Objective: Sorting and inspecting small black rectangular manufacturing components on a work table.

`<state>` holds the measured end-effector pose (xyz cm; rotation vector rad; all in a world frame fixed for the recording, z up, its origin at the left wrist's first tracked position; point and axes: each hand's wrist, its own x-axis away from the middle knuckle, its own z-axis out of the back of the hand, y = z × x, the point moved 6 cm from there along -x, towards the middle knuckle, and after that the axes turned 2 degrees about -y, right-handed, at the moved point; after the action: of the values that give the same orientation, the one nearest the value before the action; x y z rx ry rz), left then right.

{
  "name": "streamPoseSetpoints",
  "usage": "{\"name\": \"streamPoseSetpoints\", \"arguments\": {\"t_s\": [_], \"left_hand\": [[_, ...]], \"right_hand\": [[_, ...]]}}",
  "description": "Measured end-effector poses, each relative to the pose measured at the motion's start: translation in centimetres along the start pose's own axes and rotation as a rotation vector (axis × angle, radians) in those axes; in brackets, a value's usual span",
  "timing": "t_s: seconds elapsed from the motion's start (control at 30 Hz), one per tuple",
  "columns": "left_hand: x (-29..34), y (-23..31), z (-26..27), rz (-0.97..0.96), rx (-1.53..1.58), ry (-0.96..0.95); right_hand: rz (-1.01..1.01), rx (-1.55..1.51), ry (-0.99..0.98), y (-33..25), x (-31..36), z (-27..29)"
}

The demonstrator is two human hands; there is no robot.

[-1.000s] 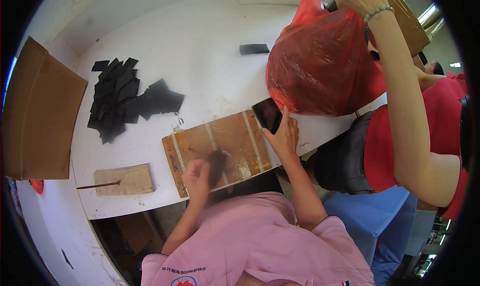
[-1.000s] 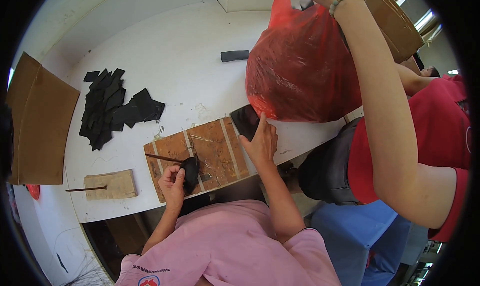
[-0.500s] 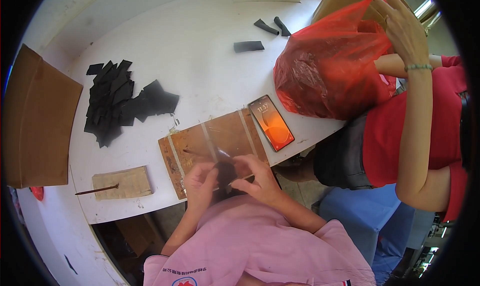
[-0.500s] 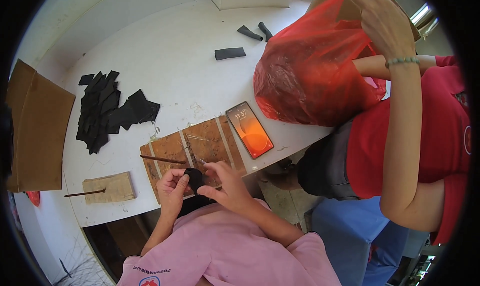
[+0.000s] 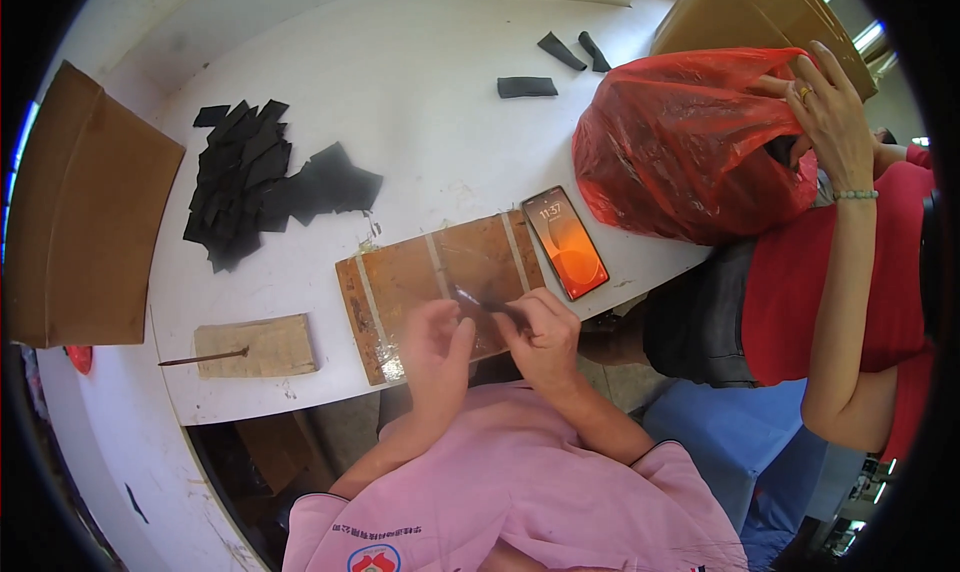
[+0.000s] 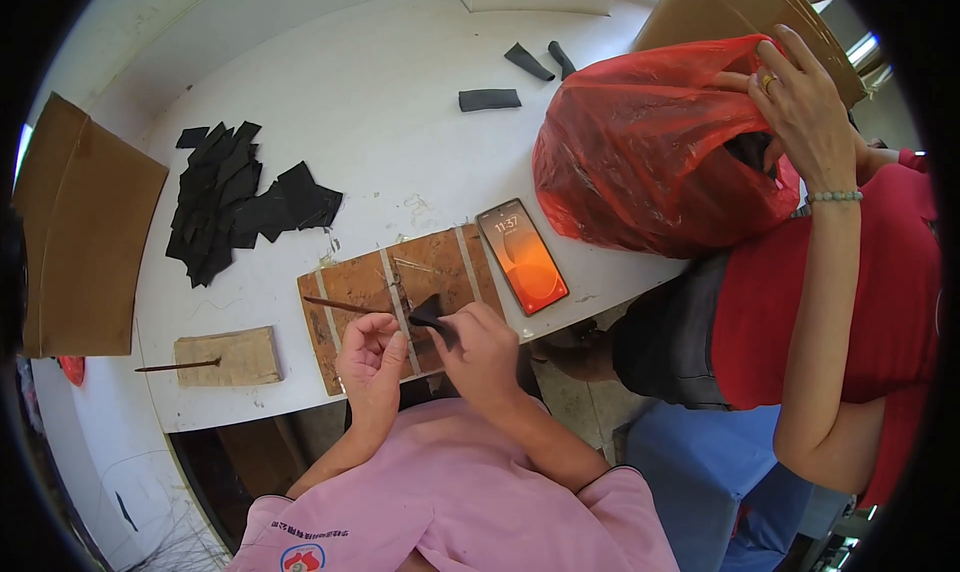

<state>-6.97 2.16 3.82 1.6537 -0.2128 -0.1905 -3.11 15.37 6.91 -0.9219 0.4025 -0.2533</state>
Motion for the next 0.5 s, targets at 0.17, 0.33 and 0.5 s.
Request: {"name": "streamPoseSetpoints", "arguments": {"t_s": [0.17, 0.33, 0.5], "left_hand": [[0.2, 1.6, -0.6, 0.293, 0.228, -0.126], [0.1, 0.8, -1.2, 0.455, 0.301, -0.169], [-0.1, -0.2, -0.8, 0.456, 0.332, -0.129]], "right_hand": [[0.248, 0.177, 0.137, -0.5, -0.2, 1.1], [0.364, 0.263, 0.155, -1.4, 0.3, 0.9], [0.409, 0.338, 0.115, -1.9, 0.6, 0.4]]}}
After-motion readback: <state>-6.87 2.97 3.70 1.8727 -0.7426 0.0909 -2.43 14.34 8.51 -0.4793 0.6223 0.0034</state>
